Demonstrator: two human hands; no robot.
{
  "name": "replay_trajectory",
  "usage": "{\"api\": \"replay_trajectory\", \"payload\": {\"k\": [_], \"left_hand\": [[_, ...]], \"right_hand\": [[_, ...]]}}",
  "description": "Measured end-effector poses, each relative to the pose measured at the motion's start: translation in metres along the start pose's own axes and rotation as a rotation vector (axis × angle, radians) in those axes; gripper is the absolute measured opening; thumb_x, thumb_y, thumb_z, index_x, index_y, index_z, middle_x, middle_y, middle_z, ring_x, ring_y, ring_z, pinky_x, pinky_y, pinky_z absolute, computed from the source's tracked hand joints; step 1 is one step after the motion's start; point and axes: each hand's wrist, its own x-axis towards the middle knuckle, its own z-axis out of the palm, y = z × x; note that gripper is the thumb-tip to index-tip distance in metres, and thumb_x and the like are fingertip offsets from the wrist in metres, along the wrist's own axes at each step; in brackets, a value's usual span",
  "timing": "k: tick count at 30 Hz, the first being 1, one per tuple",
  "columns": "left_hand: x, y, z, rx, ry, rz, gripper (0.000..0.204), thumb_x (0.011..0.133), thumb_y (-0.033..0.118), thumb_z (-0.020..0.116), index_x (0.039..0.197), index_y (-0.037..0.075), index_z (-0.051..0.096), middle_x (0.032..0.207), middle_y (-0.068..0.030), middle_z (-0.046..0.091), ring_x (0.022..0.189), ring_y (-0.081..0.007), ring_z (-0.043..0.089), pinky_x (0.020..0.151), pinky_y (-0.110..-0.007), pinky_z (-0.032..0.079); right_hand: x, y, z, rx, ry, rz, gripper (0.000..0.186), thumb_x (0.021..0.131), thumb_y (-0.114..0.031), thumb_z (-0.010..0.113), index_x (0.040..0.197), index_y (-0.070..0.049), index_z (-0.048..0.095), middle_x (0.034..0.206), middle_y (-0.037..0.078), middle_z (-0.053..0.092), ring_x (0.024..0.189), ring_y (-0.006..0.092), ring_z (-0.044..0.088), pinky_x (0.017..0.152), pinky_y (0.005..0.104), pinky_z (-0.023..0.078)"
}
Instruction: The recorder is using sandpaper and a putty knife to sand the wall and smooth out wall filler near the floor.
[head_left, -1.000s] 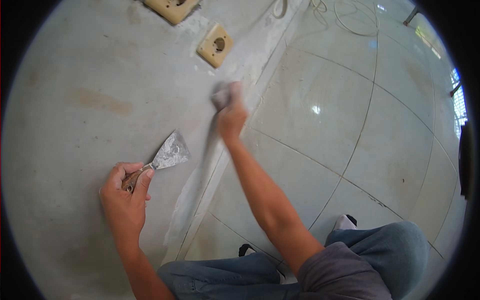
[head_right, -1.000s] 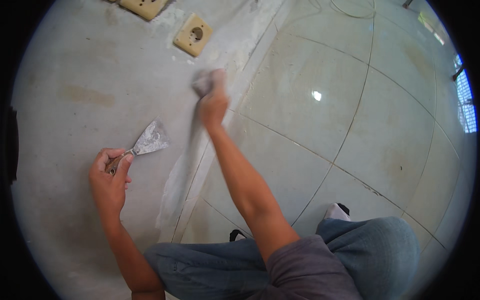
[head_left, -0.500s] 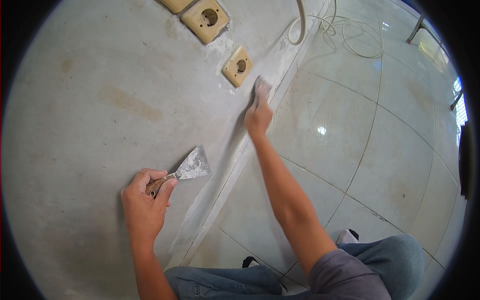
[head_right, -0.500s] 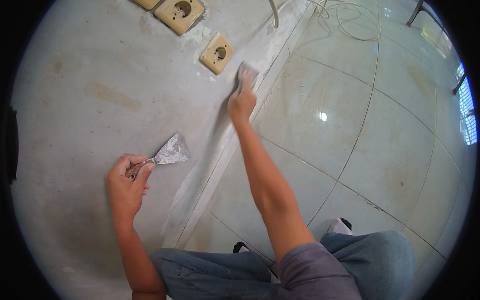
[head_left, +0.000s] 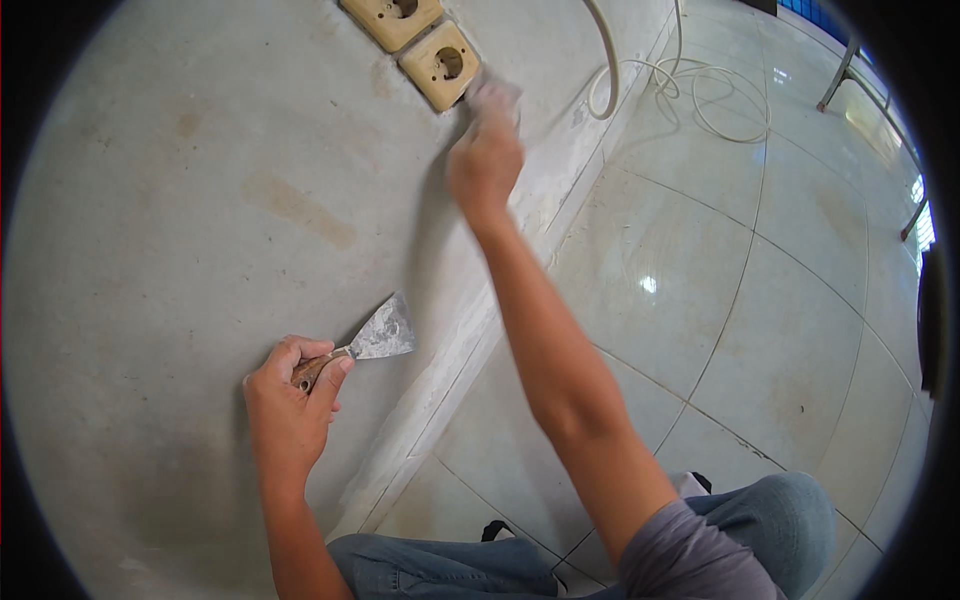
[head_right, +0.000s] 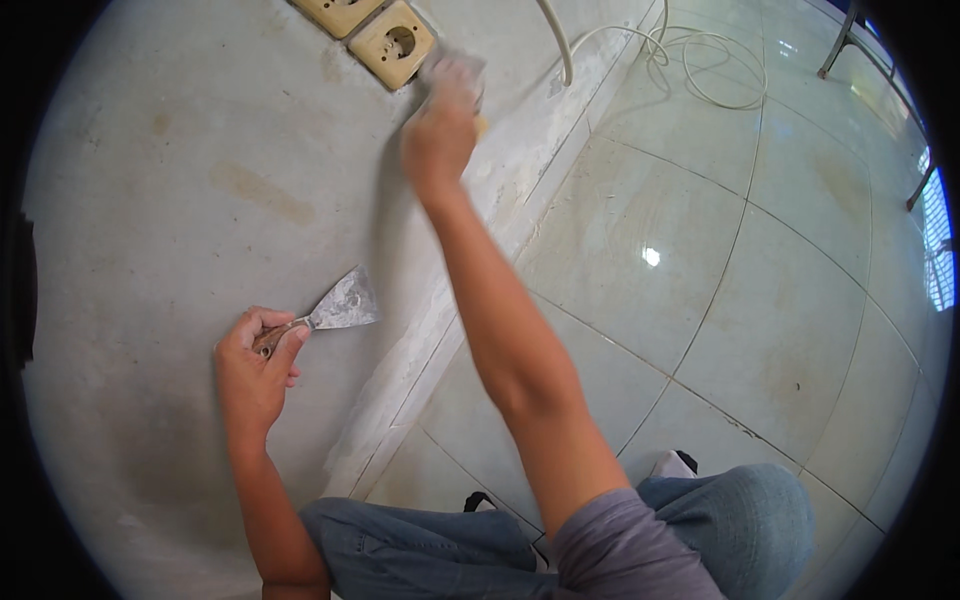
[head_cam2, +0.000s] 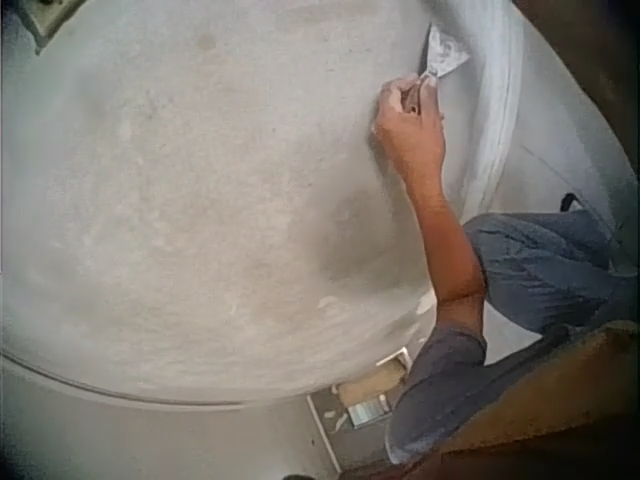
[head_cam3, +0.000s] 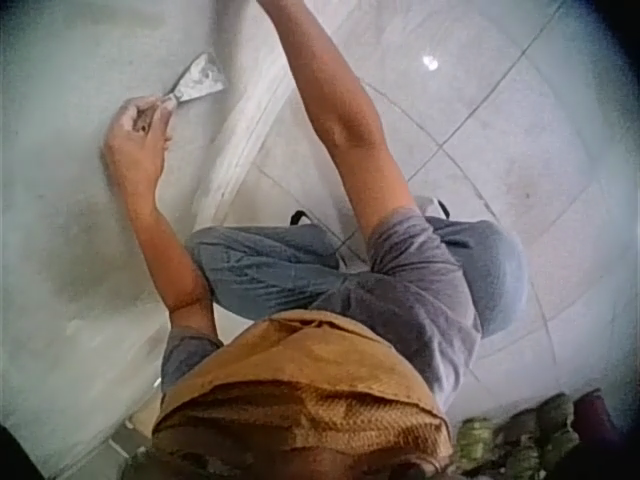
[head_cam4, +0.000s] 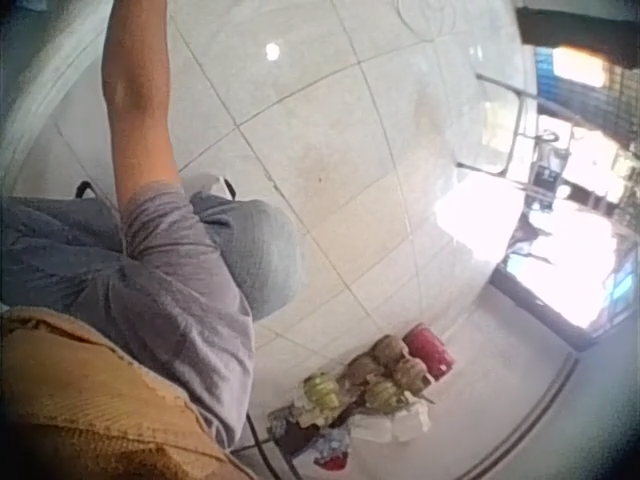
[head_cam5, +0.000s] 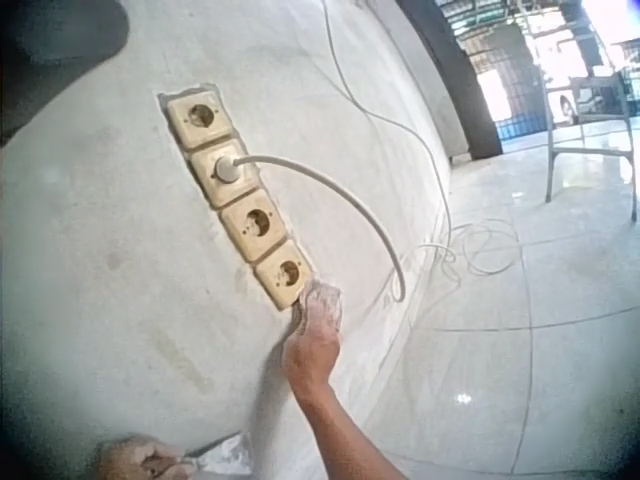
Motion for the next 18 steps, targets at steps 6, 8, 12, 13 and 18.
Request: {"api": "replay_trajectory", "payload": {"k": [6,8,12,13,18], "left_hand": [[0.001,-0.005,-0.011,-0.007,0.013,-0.008,0.021,0.085,0.011,0.075,0.097,-0.003,0.064,0.075,-0.0076,0.068,0.053,-0.009,0.056,0.047,-0.025,0.047],[0.001,-0.001,-0.007,-0.003,0.009,-0.022,0.021,0.085,0.011,0.075,0.097,-0.004,0.064,0.075,-0.0075,0.068,0.053,-0.0089,0.056,0.047,-0.025,0.047],[0.002,0.001,-0.009,-0.003,-0.014,-0.019,0.021,0.085,0.01,0.075,0.096,-0.004,0.064,0.075,-0.0073,0.068,0.053,-0.0088,0.056,0.047,-0.025,0.048],[0.001,-0.001,-0.009,0.002,-0.022,-0.011,0.02,0.085,0.01,0.075,0.096,-0.003,0.064,0.075,-0.0072,0.068,0.053,-0.0087,0.056,0.048,-0.025,0.048],[0.0,0.001,-0.008,-0.004,-0.016,-0.034,0.02,0.086,0.01,0.074,0.096,-0.004,0.064,0.076,-0.0072,0.068,0.054,-0.0086,0.057,0.048,-0.024,0.048]], "right_hand": [[-0.067,-0.064,-0.051,0.18,-0.294,-0.301,0.037,0.085,0.007,0.044,0.115,0.001,0.064,0.123,0.02,0.064,0.122,0.0362,0.058,0.105,0.0431,0.044],[-0.037,-0.05,-0.06,0.184,-0.123,-0.057,0.034,0.087,0.006,0.044,0.114,0.002,0.064,0.12,0.019,0.065,0.113,0.0383,0.062,0.104,0.0434,0.045],[0.031,-0.004,-0.038,-0.109,0.074,0.074,0.035,0.087,0.001,0.047,0.12,0.001,0.06,0.118,0.022,0.065,0.102,0.0454,0.061,0.102,0.0451,0.044],[0.032,-0.001,-0.031,-0.105,0.069,0.077,0.035,0.087,0.001,0.047,0.12,0.001,0.06,0.118,0.022,0.065,0.102,0.0454,0.061,0.102,0.0451,0.044],[-0.038,-0.028,-0.018,-0.091,-0.061,-0.194,0.045,0.083,0.003,0.044,0.126,0.004,0.058,0.127,0.025,0.06,0.127,0.0407,0.051,0.111,0.0505,0.035]]}}
